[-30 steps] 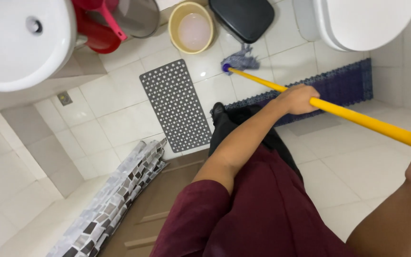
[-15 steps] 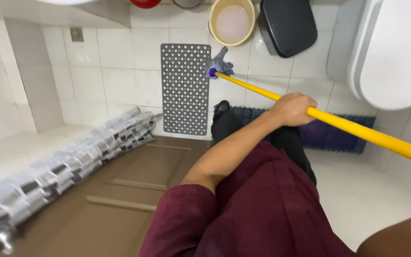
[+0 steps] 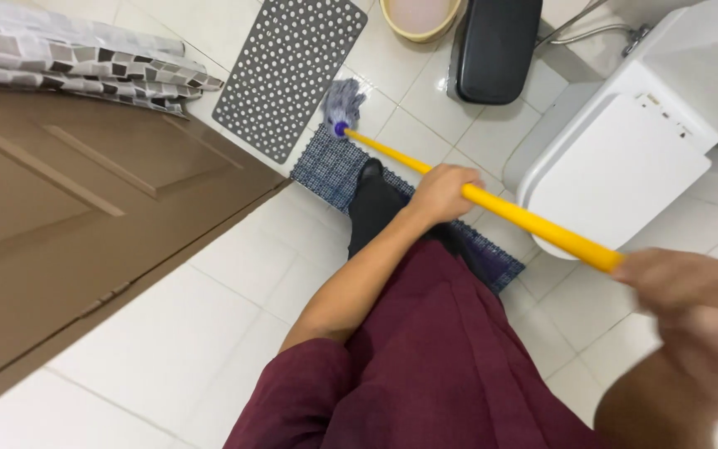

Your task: The person mops the bathroom floor using a yellow-handled mop. They wet the mop head with a handheld bidet sprayer, then proceed to mop the tiled floor around the toilet, sink, and shower area.

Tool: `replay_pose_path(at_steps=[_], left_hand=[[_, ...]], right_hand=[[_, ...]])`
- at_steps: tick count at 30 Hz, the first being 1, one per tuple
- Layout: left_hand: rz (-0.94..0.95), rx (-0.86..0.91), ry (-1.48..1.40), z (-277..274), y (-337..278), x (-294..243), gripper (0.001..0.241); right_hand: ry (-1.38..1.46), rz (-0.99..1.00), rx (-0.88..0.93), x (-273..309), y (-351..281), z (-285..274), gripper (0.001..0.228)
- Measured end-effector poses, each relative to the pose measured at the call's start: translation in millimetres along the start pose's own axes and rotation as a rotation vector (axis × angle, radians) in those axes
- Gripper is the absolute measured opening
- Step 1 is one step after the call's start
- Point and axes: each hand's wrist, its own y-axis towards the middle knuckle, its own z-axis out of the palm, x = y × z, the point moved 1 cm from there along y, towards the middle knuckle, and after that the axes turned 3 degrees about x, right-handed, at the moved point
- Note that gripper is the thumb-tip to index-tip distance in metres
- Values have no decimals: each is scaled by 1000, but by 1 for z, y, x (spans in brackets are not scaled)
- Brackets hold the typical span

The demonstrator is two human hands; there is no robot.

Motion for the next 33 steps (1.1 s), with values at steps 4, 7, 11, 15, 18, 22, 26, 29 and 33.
replay_pose_path(at_steps=[4, 7, 11, 15, 18, 22, 26, 29, 33], left_hand=[[1, -134, -43, 35, -6, 62, 14], [-29, -131, -73, 37, 8, 71, 24], [9, -208, -23, 27, 34, 80, 30], [34, -209, 16, 7, 51, 100, 32], [22, -282, 14, 4, 55, 88, 28], [204, -365, 5, 8, 37, 25, 25], [261, -294, -29, 21, -10, -56, 26], [180, -142, 5, 33, -31, -66, 27], [179, -188, -20, 63, -41, 22, 8]], right_hand=[[39, 9, -1, -20, 9, 72, 23], [64, 7, -47, -31, 6, 80, 23], [-66, -29, -46, -33, 13, 98, 21], [-191, -54, 51, -47, 21, 122, 20], [-267, -14, 109, -42, 15, 118, 25], [-145, -103, 157, 5, -2, 75, 26], [-55, -81, 202, 25, -26, 57, 25], [-48, -42, 198, 27, -39, 50, 23], [-34, -10, 196, 9, -50, 53, 22]])
